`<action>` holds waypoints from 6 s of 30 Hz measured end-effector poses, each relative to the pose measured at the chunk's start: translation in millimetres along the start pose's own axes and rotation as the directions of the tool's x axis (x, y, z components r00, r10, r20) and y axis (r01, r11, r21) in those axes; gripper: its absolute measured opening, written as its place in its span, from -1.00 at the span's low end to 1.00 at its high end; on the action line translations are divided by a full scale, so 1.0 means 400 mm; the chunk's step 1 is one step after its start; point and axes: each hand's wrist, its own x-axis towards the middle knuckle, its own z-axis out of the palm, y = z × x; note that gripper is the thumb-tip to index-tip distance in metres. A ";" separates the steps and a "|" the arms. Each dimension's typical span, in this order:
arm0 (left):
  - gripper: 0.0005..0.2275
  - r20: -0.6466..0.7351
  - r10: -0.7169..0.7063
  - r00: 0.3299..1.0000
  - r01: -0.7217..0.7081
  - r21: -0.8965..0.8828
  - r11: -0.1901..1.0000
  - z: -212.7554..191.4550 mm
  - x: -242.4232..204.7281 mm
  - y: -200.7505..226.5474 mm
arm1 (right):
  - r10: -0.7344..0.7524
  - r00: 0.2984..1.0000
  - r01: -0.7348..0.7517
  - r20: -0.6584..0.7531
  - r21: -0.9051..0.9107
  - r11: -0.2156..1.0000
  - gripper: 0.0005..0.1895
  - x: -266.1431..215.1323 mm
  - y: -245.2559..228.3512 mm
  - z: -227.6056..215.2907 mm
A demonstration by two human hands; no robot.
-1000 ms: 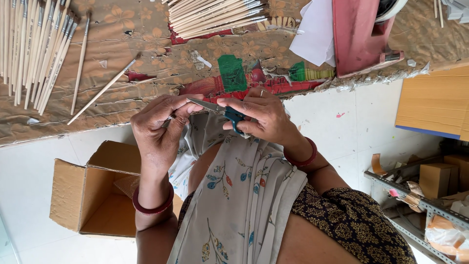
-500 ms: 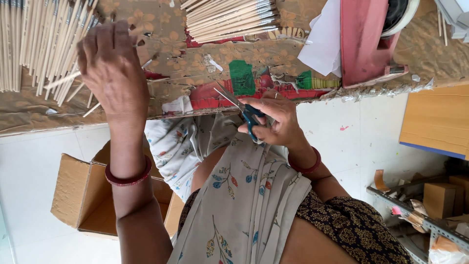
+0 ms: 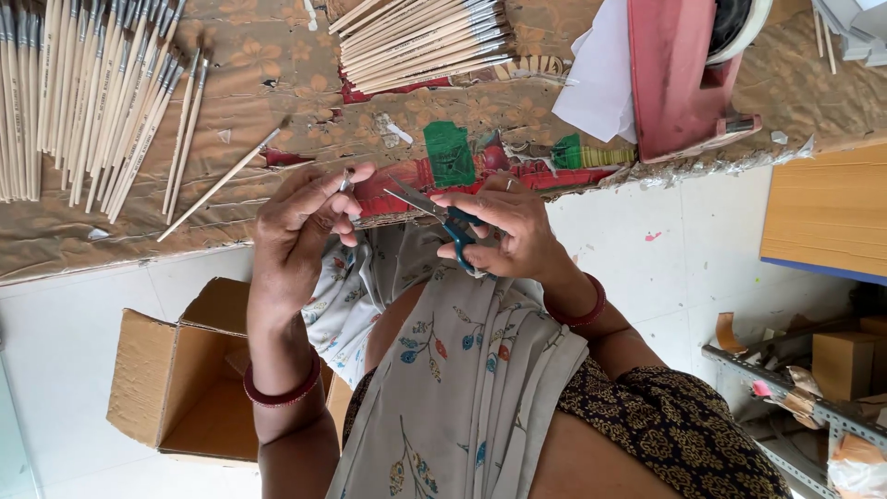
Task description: Assembling paintbrush heads and handles and trimming components.
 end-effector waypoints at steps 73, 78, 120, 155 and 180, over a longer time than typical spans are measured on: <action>-0.89 0.269 0.272 0.924 -0.238 0.961 -0.140 0.337 0.411 -0.289 | 0.052 0.949 -0.020 -0.310 0.105 0.994 -0.39 -0.085 0.091 -0.029; -0.85 0.311 0.269 0.911 -0.236 0.931 -0.279 0.353 0.411 -0.288 | 0.023 0.952 0.002 -0.306 0.081 0.997 -0.39 -0.088 0.093 -0.027; -0.83 -0.162 0.197 0.967 -0.221 -0.148 0.964 0.105 0.228 -0.046 | -0.036 0.964 0.053 -0.265 0.057 0.997 -0.35 -0.065 0.093 -0.032; -0.86 -0.174 -0.092 0.980 0.093 -0.005 0.996 0.055 -0.009 0.055 | -0.022 1.000 0.021 0.017 0.057 0.998 -0.34 0.006 -0.008 -0.014; -0.88 -0.153 0.106 0.983 -0.067 0.241 0.968 0.071 -0.012 0.075 | -0.077 0.992 0.080 0.100 -0.033 0.996 -0.33 0.015 -0.028 -0.022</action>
